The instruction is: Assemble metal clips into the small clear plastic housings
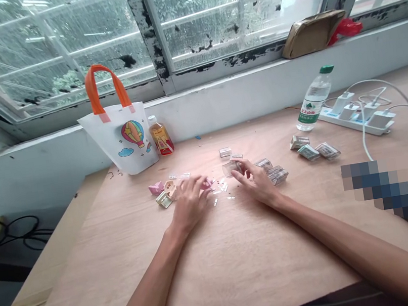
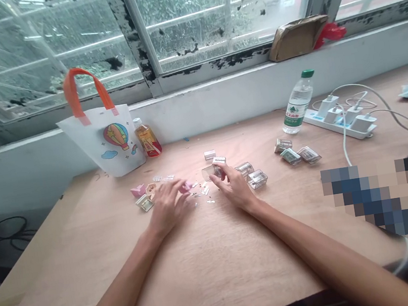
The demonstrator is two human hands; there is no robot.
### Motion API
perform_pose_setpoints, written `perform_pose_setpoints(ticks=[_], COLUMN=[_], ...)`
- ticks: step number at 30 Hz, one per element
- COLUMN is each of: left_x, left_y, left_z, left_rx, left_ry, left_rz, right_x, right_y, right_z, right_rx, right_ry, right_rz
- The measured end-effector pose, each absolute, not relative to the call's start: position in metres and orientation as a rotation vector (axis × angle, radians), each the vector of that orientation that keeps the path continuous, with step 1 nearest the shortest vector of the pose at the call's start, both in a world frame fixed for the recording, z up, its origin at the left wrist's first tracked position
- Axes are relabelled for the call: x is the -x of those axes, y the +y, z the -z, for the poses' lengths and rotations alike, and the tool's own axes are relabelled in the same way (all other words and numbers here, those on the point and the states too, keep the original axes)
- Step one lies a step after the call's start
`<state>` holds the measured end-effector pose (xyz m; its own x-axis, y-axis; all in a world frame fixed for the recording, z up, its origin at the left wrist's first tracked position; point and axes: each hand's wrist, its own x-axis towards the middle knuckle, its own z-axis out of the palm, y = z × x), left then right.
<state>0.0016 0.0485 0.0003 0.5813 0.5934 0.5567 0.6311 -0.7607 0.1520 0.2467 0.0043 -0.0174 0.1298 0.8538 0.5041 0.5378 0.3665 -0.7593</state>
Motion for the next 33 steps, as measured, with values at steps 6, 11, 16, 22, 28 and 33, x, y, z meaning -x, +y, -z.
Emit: perform_pose_setpoints(ticks=[6,11,16,22,28,33], left_x=[0.002,0.02,0.043,0.046,0.004,-0.022], left_y=[0.051,0.053,0.054,0.055,0.013,-0.022], left_z=[-0.002,-0.015,-0.023,-0.027,-0.015,0.03], left_rx=[2.62,2.494,2.548,2.518,2.678,2.634], left_ry=[-1.233,-1.376,-1.193,-1.136,-0.903,-1.4], left_rz=[1.06,1.059,0.714,0.721,0.74,0.692], right_x=[-0.249,-0.269,-0.273,-0.284,-0.37,-0.436], right_y=[0.006,0.006,-0.001,0.002,-0.009,-0.033], right_z=[0.018,0.014,0.007,-0.008,-0.029,0.004], right_rx=[1.316,1.266,1.394,1.505,1.497,1.756], right_ry=[-1.512,-1.685,-2.026,-1.807,-1.43,-1.475], right_rz=[-0.346,-0.07,0.215,0.359,0.586,0.581])
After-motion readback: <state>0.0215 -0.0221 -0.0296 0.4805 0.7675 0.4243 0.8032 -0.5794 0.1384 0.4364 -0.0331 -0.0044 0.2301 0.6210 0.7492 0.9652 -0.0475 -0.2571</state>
